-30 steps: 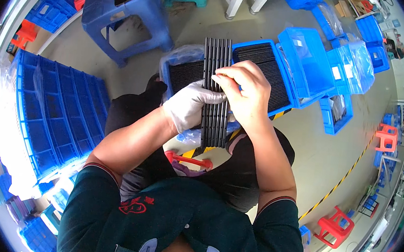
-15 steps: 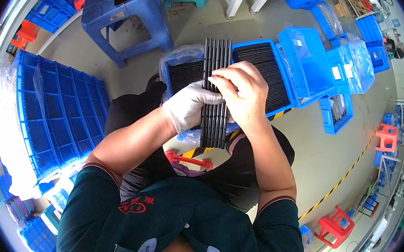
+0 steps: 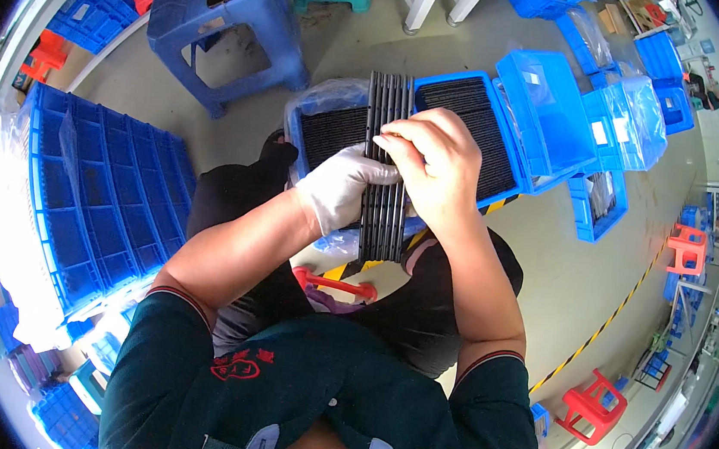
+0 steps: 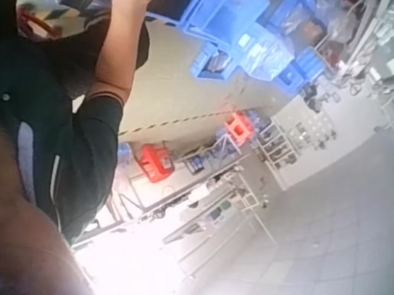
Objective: Inspecting and organizing black metal rods into containers.
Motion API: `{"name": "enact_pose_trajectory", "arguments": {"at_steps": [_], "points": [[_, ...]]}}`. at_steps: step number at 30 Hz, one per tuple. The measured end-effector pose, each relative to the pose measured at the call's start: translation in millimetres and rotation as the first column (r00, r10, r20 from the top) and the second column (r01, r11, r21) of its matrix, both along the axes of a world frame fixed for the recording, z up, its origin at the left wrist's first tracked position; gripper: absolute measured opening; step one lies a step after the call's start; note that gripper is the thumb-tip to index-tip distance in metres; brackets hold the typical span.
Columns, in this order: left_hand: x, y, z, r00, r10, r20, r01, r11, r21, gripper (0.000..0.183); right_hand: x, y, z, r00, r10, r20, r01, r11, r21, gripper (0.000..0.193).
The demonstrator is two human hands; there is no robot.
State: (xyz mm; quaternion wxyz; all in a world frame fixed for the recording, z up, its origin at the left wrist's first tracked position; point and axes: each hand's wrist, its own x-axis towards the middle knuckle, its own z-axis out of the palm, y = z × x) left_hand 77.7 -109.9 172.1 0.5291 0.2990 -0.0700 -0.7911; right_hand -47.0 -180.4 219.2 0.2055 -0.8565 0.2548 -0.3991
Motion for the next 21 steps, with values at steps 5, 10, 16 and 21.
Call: {"name": "enact_pose_trajectory", "arguments": {"at_steps": [5,10,16,21], "points": [[-1.0,2.0,-6.5,0.999,-0.021,-0.024,0.021,1.0,0.016,0.026,5.9,-1.9,-7.8,0.999,-0.012,-0.032,0.01,0.998,-0.056,0.014],[-4.4,1.3,-9.8,0.996,-0.007,0.094,0.013,0.998,-0.058,0.021,7.8,1.2,-6.2,0.993,-0.016,-0.114,0.001,0.991,-0.132,0.012],[-13.3,-1.1,-22.7,0.993,0.066,0.101,-0.06,0.996,-0.061,0.014,14.9,10.3,7.8,0.94,-0.031,-0.339,-0.094,0.933,-0.348,0.013],[-14.7,-4.2,-20.5,0.993,0.053,0.107,-0.047,0.997,-0.054,0.017,18.0,6.8,10.7,0.958,-0.025,-0.284,-0.047,0.968,-0.246,0.011]]}}
